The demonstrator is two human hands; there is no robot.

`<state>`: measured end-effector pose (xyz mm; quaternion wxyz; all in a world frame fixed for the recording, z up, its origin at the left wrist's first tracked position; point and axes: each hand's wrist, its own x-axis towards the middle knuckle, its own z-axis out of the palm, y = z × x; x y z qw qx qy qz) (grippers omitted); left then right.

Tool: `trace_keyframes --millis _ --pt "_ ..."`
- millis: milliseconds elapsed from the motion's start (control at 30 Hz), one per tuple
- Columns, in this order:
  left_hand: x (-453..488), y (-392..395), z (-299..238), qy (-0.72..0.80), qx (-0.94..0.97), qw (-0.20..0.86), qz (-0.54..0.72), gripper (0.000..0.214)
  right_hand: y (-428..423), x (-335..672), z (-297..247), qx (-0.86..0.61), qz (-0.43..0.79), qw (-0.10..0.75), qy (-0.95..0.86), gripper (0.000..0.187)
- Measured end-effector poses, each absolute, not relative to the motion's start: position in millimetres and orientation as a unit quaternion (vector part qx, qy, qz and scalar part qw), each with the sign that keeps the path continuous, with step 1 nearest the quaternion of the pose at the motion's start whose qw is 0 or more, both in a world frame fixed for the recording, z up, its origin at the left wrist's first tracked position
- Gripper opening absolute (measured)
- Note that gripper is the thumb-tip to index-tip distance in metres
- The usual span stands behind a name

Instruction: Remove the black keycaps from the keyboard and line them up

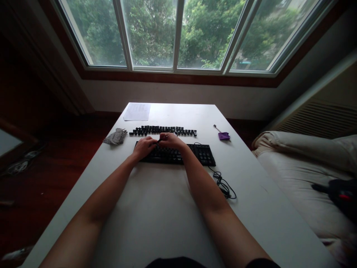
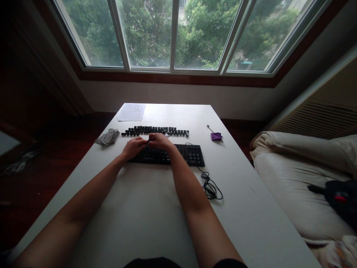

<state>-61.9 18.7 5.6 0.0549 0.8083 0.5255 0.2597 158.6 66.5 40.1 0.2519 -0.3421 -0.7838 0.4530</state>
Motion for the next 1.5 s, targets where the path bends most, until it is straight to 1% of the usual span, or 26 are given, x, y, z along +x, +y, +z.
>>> trace_keyframes --millis 133,300,433,500,633,767,1033,1367,1500 --pt "-63 18 7 0.535 0.794 0.076 0.278 0.032 69 164 42 -0.353 0.464 0.262 -0.769 0.009" --pt "-71 22 8 0.541 0.783 0.081 0.297 0.026 72 169 41 -0.353 0.495 0.273 -0.746 0.009" --pt "-81 38 6 0.568 0.756 0.068 0.317 0.032 73 168 42 -0.359 0.469 0.284 -0.755 0.008" --pt "-87 49 5 0.595 0.747 0.045 0.294 0.034 72 167 43 -0.367 0.447 0.285 -0.764 0.007" --pt "-93 68 4 0.623 0.747 -0.017 0.232 0.025 69 166 45 -0.376 0.42 0.273 -0.779 0.007" --pt "-93 84 3 0.62 0.751 -0.05 0.223 0.024 67 166 47 -0.374 0.409 0.268 -0.788 0.007" --pt "-93 101 -8 0.658 0.727 -0.043 0.192 0.025 64 166 52 -0.368 0.403 0.251 -0.799 0.007" --pt "-93 109 -6 0.651 0.739 -0.025 0.171 0.023 59 164 55 -0.376 0.372 0.228 -0.817 0.006" --pt "-94 108 -5 0.653 0.737 -0.032 0.171 0.025 63 162 50 -0.371 0.373 0.25 -0.813 0.011"
